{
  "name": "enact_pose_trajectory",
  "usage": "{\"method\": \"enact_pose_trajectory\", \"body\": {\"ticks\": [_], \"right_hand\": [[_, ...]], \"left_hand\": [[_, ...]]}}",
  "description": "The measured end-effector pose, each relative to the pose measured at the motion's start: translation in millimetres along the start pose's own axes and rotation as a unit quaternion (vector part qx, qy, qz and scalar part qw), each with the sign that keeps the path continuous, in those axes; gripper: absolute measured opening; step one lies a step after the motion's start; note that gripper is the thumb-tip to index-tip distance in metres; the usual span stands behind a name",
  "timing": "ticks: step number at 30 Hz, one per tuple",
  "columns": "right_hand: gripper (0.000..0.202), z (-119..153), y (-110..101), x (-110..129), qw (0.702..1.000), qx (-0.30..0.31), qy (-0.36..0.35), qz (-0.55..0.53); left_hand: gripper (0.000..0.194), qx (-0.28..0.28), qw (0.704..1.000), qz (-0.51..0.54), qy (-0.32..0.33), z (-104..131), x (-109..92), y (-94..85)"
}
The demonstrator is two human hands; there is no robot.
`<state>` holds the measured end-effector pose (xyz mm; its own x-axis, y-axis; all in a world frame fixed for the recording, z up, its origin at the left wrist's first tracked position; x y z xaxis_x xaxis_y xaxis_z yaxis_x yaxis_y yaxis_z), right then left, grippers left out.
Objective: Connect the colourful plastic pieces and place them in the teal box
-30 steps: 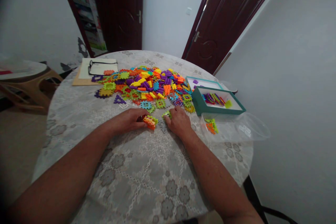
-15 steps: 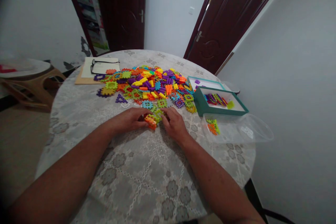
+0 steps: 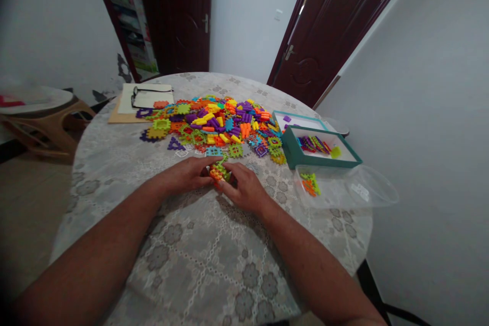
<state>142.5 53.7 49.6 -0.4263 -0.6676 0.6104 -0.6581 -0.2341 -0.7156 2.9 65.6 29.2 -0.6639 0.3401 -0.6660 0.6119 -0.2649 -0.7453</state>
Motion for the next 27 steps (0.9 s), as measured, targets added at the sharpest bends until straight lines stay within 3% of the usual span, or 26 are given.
{"method": "enact_pose_trajectory", "body": {"ticks": [7, 11, 18, 20, 22, 25, 27], "right_hand": [[0.046, -5.0, 9.8, -4.0, 0.999, -0.01, 0.026, 0.027], [0.039, -7.6, 4.0, -9.3, 0.998, -0.026, 0.059, 0.017], [0.03, -1.2, -14.6, -24.3, 0.992, -0.015, 0.11, -0.058], [0.03, 0.2, -35.0, -31.6, 0.989, -0.03, 0.126, -0.066], [0.032, 1.1, -70.8, -42.7, 0.986, -0.068, 0.144, -0.057], [0.034, 3.6, -150.5, -70.6, 0.972, -0.159, 0.171, -0.003], [0.036, 9.8, -211.8, -101.6, 0.945, -0.234, 0.216, 0.07]], "left_hand": [[0.056, -0.012, 1.0, 0.002, 0.029, -2.3, -4.0, -2.8], [0.056, -0.004, 0.999, 0.025, 0.044, -4.6, -8.7, 1.7], [0.066, 0.012, 0.999, 0.051, 0.016, -5.2, -15.8, 4.9], [0.067, 0.011, 0.998, 0.061, 0.002, -5.8, -14.0, 4.4], [0.065, -0.002, 0.998, 0.062, -0.004, -6.8, -11.3, 2.0], [0.06, -0.023, 0.999, 0.046, -0.009, -7.8, -5.8, -0.7], [0.059, -0.028, 0.999, 0.033, -0.007, -8.2, -3.6, -0.4]]}}
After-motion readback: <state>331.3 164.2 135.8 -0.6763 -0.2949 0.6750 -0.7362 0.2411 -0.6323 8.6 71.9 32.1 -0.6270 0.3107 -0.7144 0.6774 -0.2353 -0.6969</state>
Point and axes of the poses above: each hand's wrist, its own z-axis away from the middle knuckle, its own y-axis out of the palm, x = y × z, the point moved 10 cm from there along -z, towards the middle knuckle, and after that the axes turned 2 degrees about -z, right-handed, at the moved point
